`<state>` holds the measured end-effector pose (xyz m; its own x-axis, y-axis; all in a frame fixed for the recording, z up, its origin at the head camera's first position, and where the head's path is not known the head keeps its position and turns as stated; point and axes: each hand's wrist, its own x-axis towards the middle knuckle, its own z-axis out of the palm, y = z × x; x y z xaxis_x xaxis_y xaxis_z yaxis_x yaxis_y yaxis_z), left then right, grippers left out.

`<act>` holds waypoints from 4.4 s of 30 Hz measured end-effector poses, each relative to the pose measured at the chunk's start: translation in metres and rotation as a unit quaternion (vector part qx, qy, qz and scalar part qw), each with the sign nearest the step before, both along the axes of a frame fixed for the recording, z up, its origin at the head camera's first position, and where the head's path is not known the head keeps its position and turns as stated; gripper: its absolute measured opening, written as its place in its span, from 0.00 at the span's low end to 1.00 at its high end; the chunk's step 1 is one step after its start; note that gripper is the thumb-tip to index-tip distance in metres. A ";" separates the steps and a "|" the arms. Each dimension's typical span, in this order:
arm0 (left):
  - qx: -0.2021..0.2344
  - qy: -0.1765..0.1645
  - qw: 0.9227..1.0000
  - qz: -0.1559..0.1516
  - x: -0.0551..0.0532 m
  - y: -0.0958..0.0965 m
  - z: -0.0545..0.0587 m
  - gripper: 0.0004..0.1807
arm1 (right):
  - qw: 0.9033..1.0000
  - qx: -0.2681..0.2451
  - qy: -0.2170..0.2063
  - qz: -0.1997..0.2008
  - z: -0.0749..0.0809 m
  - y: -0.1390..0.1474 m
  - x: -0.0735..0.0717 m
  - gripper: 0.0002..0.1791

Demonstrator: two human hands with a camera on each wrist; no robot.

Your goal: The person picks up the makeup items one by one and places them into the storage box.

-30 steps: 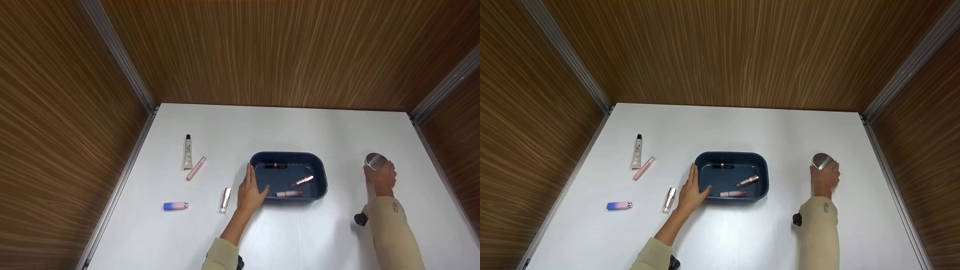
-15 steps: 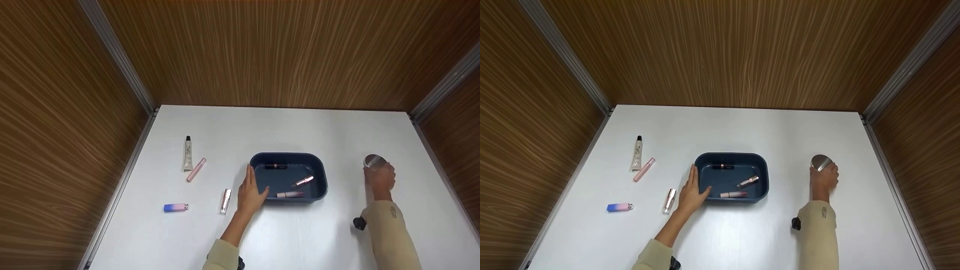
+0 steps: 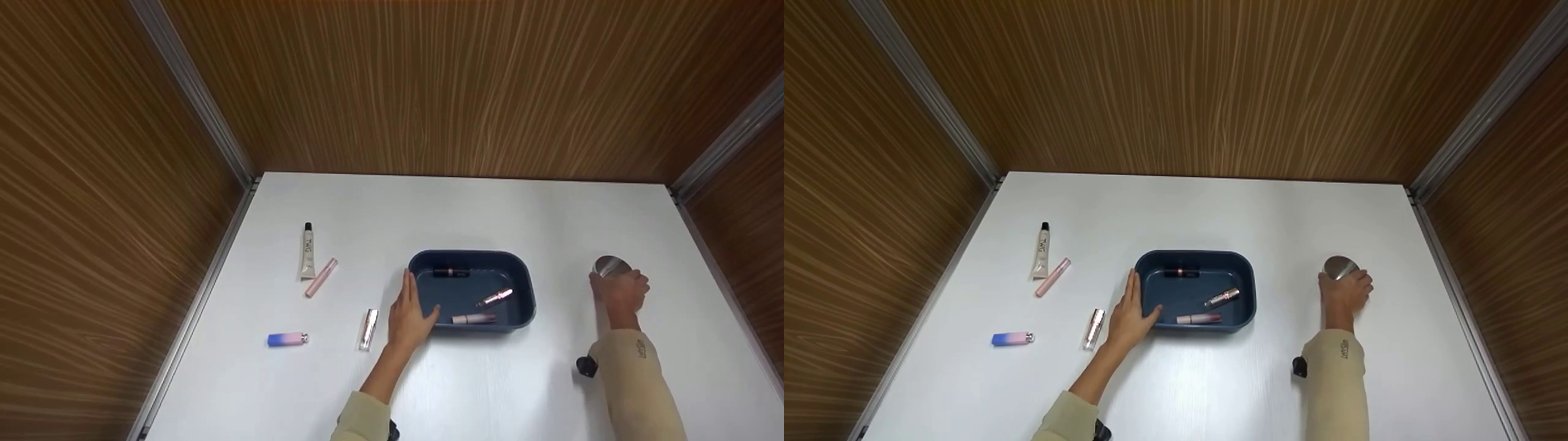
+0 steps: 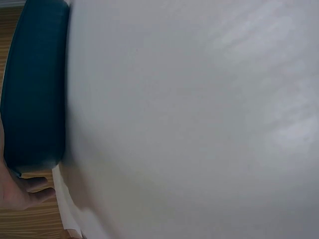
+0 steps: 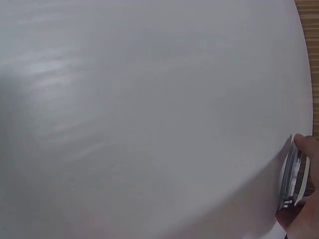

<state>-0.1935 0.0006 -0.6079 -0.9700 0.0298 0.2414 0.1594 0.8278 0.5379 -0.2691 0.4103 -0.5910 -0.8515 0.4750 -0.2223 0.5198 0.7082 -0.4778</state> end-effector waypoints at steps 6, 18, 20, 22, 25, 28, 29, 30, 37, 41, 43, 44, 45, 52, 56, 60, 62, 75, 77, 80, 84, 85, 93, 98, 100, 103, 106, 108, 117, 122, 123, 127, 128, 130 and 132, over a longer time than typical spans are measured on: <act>-0.002 -0.012 1.000 -0.001 0.001 0.001 0.001 0.47 | 1.000 0.020 -0.016 0.005 -0.001 0.001 -0.002 0.50; -0.004 -0.016 1.000 -0.001 0.002 0.000 0.003 0.47 | 1.000 -0.010 0.012 -0.007 -0.005 0.002 -0.001 0.49; -0.008 -0.015 1.000 0.000 0.002 0.000 0.003 0.47 | 1.000 -0.005 0.010 -0.008 -0.005 0.001 -0.001 0.49; -0.008 -0.009 1.000 0.001 0.002 0.000 0.002 0.47 | 1.000 -0.001 0.009 -0.010 -0.005 0.001 -0.001 0.49; -0.010 -0.001 1.000 0.002 0.002 0.000 0.001 0.47 | 1.000 0.005 0.015 -0.014 -0.005 0.000 -0.001 0.48; -0.012 0.004 1.000 0.003 0.002 0.000 0.002 0.47 | 1.000 0.009 0.019 -0.018 -0.005 -0.001 0.001 0.48; -0.013 0.003 1.000 0.003 0.002 0.000 0.002 0.47 | 1.000 0.010 0.021 -0.019 -0.005 -0.002 0.001 0.48; -0.013 0.004 1.000 0.003 0.002 0.001 0.002 0.47 | 0.999 0.011 0.022 -0.021 -0.006 -0.002 0.002 0.47; -0.014 -0.020 1.000 0.003 0.002 0.000 0.003 0.47 | 0.999 0.020 0.036 -0.021 -0.005 -0.005 0.005 0.45; -0.015 -0.022 1.000 0.003 0.001 0.000 0.003 0.47 | 0.999 0.017 0.036 -0.019 -0.003 -0.008 0.007 0.46; -0.014 -0.011 1.000 0.002 0.001 0.000 0.002 0.47 | 0.999 0.012 0.033 -0.018 -0.001 -0.009 0.009 0.47; -0.015 -0.005 1.000 0.001 0.001 0.000 0.002 0.47 | 0.999 0.012 0.032 -0.017 0.000 -0.010 0.010 0.47; -0.015 -0.001 1.000 0.000 0.001 0.000 0.002 0.47 | 0.999 0.012 0.034 -0.018 0.000 -0.011 0.011 0.47; -0.009 0.005 1.000 0.001 0.000 0.000 0.001 0.47 | 0.997 0.004 0.075 -0.035 0.003 -0.018 0.016 0.44; -0.006 0.003 1.000 0.001 0.000 0.000 0.001 0.47 | 0.995 -0.012 0.093 -0.040 0.004 -0.021 0.019 0.44; -0.013 -0.001 1.000 0.001 0.000 -0.001 0.002 0.47 | 0.993 -0.016 0.110 -0.041 0.005 -0.025 0.021 0.44; -0.014 -0.001 1.000 0.001 0.000 -0.001 0.001 0.47 | 0.992 -0.016 0.119 -0.039 0.006 -0.028 0.022 0.44; -0.002 0.031 1.000 -0.004 0.002 0.000 0.002 0.47 | 0.987 -0.040 0.155 -0.023 0.009 -0.044 0.037 0.44; -0.003 0.048 0.999 -0.004 0.002 0.000 0.001 0.47 | 0.985 -0.038 0.167 -0.023 0.010 -0.046 0.040 0.44; -0.005 0.060 0.998 -0.003 0.002 0.000 0.000 0.47 | 0.982 -0.030 0.186 -0.021 0.011 -0.049 0.042 0.42; -0.008 0.062 0.998 0.000 0.001 0.000 -0.001 0.47 | 0.978 -0.020 0.207 -0.018 0.013 -0.052 0.045 0.41; -0.009 0.059 0.998 0.000 0.001 0.000 -0.001 0.47 | 0.977 -0.017 0.213 -0.016 0.015 -0.053 0.046 0.41; -0.010 0.037 0.999 0.001 0.001 0.000 0.001 0.47 | 0.972 -0.012 0.236 -0.010 0.023 -0.058 0.050 0.40; -0.012 0.032 0.999 0.001 0.001 0.000 0.001 0.47 | 0.971 -0.017 0.239 -0.009 0.026 -0.061 0.054 0.40; -0.012 0.030 0.999 0.002 0.001 0.000 0.001 0.47 | 0.968 -0.016 0.252 -0.007 0.026 -0.063 0.055 0.38; -0.008 0.023 1.000 0.002 0.001 0.000 0.001 0.47 | 0.962 -0.017 0.272 -0.003 0.027 -0.067 0.058 0.33; -0.008 0.012 1.000 0.002 0.001 0.000 0.001 0.48 | 0.958 -0.020 0.285 0.002 0.028 -0.070 0.061 0.31; -0.010 0.009 1.000 0.003 0.001 0.000 0.001 0.48 | 0.959 -0.022 0.284 0.005 0.028 -0.071 0.062 0.33; -0.011 0.011 1.000 0.005 0.000 0.000 0.002 0.48 | 0.962 -0.031 0.272 0.000 0.031 -0.074 0.067 0.39; -0.010 0.006 1.000 0.005 0.001 0.000 0.001 0.47 | 0.964 -0.035 0.263 0.002 0.035 -0.078 0.069 0.38; -0.010 0.005 1.000 0.005 0.001 0.000 0.001 0.47 | 0.965 -0.037 0.261 0.003 0.036 -0.078 0.070 0.39; -0.008 0.006 1.000 0.005 0.001 0.000 0.001 0.47 | 0.967 -0.040 0.252 0.007 0.038 -0.081 0.070 0.41; -0.007 0.008 1.000 0.005 0.001 0.000 0.002 0.47 | 0.967 -0.040 0.253 0.008 0.038 -0.082 0.070 0.41; -0.006 0.011 1.000 0.005 0.001 0.000 0.002 0.47 | 0.966 -0.040 0.254 0.010 0.039 -0.083 0.071 0.42; -0.005 0.015 1.000 0.005 0.001 0.000 0.003 0.47 | 0.965 -0.040 0.258 0.015 0.040 -0.085 0.071 0.42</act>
<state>-0.1926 0.0010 -0.6054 -0.9626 0.0228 0.2700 0.1670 0.8345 0.5251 -0.1976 0.3256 -0.5515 -0.8715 0.4478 0.1999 0.1784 0.6691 -0.7214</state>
